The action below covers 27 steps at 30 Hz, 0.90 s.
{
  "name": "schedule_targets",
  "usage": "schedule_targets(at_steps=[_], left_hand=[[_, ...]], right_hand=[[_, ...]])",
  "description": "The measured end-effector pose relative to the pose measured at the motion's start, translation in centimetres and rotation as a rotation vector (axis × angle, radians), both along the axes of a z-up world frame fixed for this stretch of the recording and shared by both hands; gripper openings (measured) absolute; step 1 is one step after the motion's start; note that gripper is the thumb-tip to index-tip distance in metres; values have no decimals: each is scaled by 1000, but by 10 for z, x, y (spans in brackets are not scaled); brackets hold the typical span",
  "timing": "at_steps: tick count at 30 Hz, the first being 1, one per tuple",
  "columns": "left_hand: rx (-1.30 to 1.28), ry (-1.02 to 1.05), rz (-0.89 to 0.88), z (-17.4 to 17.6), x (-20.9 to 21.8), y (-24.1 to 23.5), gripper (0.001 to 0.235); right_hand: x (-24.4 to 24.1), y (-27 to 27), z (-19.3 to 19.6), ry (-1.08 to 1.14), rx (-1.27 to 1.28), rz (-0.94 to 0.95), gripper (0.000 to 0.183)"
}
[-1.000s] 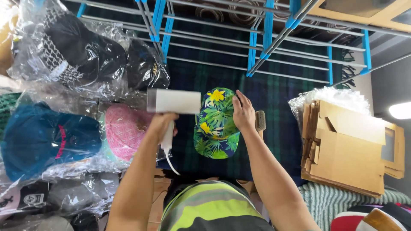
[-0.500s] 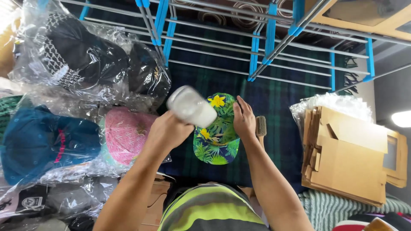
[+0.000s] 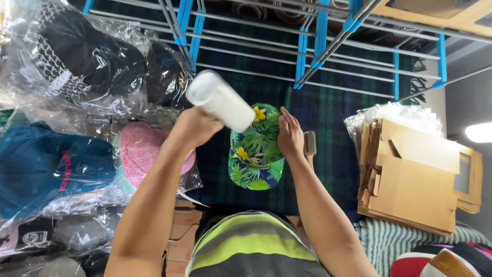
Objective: The person uses a handheld steamer to clean a green floral cap placed on a table. They move the steamer over the cap's surface and then use a wooden brush to scrub the cap while continuing to steam it.
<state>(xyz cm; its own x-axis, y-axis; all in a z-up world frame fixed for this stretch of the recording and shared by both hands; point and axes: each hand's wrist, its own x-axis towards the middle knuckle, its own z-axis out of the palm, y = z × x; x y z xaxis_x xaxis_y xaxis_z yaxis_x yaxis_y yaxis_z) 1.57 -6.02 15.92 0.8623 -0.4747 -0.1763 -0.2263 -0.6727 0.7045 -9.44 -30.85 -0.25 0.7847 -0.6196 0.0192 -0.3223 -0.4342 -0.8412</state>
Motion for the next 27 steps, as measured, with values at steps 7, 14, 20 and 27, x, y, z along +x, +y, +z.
schedule_targets(at_steps=[7,14,20,27], left_hand=[[-405,531,549,-106,-44,60,28],[-575,404,613,-80,-114,44,22],[-1093,734,272,-131,-171,-32,37],[-676,47,-316,-69,-156,-73,59]], right_hand=[[-9,-7,-10,103,61,-62,46],[-76,84,71,-304,-360,254,29],[-119,102,92,-320,-91,535,56],[-131,23,68,-299,-150,150,33]])
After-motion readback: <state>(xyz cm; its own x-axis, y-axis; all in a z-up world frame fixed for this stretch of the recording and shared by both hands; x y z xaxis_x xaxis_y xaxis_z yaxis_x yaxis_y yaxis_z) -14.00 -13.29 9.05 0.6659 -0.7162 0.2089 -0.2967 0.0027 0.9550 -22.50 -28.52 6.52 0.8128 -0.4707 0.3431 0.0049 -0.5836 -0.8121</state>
